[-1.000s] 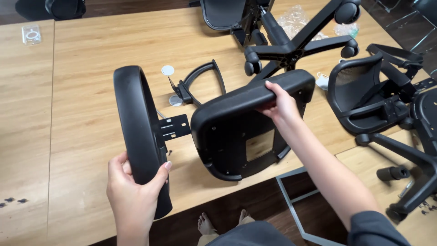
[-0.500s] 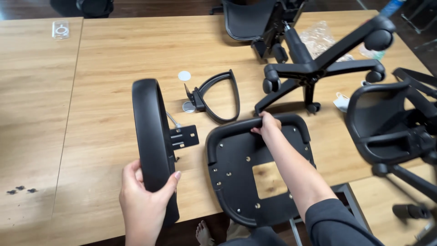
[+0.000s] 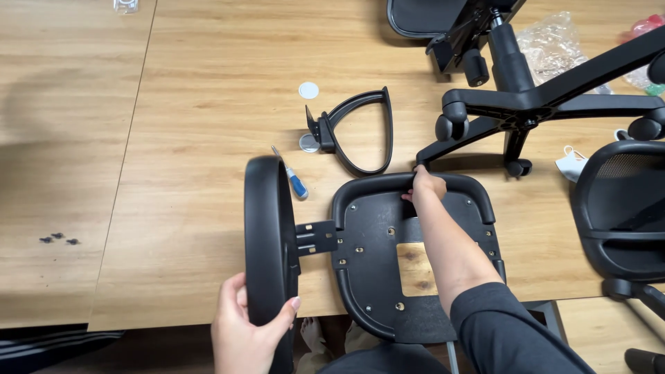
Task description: The person attaches armrests to an office chair seat. They pick up screws from the table, hold an armrest bracket against the underside of the seat, and drive the screws in with a screwdriver, working on one armrest and then the other while other chair parts sit on the table.
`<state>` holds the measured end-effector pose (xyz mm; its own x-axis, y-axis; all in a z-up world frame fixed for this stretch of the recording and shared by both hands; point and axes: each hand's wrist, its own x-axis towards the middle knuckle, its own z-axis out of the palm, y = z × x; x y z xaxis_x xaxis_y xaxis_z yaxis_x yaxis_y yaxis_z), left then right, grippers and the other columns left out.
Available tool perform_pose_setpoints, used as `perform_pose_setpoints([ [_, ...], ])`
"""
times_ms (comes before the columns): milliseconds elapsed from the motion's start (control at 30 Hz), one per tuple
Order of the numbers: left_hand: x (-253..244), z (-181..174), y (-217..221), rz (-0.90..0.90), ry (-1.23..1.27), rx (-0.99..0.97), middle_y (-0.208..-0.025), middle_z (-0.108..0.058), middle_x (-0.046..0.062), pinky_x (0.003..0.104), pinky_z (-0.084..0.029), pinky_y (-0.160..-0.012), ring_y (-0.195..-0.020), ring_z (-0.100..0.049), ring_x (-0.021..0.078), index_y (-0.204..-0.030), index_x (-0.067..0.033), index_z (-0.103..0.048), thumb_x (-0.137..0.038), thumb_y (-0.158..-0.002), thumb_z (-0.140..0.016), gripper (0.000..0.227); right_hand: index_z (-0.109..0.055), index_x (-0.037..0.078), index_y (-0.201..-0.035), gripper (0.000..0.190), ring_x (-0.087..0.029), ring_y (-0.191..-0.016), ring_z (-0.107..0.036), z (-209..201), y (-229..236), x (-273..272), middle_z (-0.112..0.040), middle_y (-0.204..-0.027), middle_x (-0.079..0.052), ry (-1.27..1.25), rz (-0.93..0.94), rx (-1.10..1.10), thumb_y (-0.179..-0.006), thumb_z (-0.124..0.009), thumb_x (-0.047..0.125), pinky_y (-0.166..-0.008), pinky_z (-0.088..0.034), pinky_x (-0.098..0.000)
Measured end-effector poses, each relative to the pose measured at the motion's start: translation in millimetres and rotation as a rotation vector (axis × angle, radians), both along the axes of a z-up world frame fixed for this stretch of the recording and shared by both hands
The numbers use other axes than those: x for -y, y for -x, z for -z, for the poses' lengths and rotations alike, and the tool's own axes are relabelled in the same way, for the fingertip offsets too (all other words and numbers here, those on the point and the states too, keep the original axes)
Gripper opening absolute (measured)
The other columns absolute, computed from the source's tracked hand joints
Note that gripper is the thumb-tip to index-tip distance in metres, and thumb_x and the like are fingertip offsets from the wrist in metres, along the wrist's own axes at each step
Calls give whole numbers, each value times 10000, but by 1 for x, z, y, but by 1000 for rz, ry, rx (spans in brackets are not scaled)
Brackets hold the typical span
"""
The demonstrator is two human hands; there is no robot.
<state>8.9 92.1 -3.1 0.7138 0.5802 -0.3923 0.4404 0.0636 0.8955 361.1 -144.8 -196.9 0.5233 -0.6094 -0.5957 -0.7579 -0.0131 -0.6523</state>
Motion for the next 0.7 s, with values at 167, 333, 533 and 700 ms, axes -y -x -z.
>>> perform_pose_setpoints([
  [167, 4, 14, 6, 25, -50, -31, -960, -777, 153, 297, -631, -689, -804, -763, 164, -1286, 27, -471, -34, -697, -853, 705, -690, -104, -993, 527, -316, -596, -718, 0, 12, 9, -723, -842, -200, 22, -137, 31, -890, -725, 412, -487, -587, -402],
  [333, 7, 9, 2, 50, -89, -68, -963, -776, 132, 287, -629, -725, -833, -767, 144, -1275, 17, -482, -78, -705, -876, 699, -629, -131, -1001, 631, -365, -550, -704, 24, 20, 45, -706, -811, -249, -81, -315, 81, -938, -680, 495, -448, -579, -390],
  [533, 11, -4, -4, 43, -45, -192, -915, -773, 140, 318, -633, -670, -750, -764, 189, -1288, -3, -488, -95, -738, -867, 674, -658, -97, -886, 554, -302, -513, -687, 22, 32, 58, -695, -698, -214, 36, -710, 331, -979, -638, 449, -435, -543, -352],
  [700, 14, 12, 2, 42, -115, -19, -891, -771, 117, 263, -614, -651, -740, -750, 112, -1244, 15, -491, -38, -678, -855, 675, -702, 11, -915, 367, -320, -919, -684, 5, 31, 44, -718, -923, -153, 758, -1136, 647, -867, -779, 366, -802, -556, -414],
])
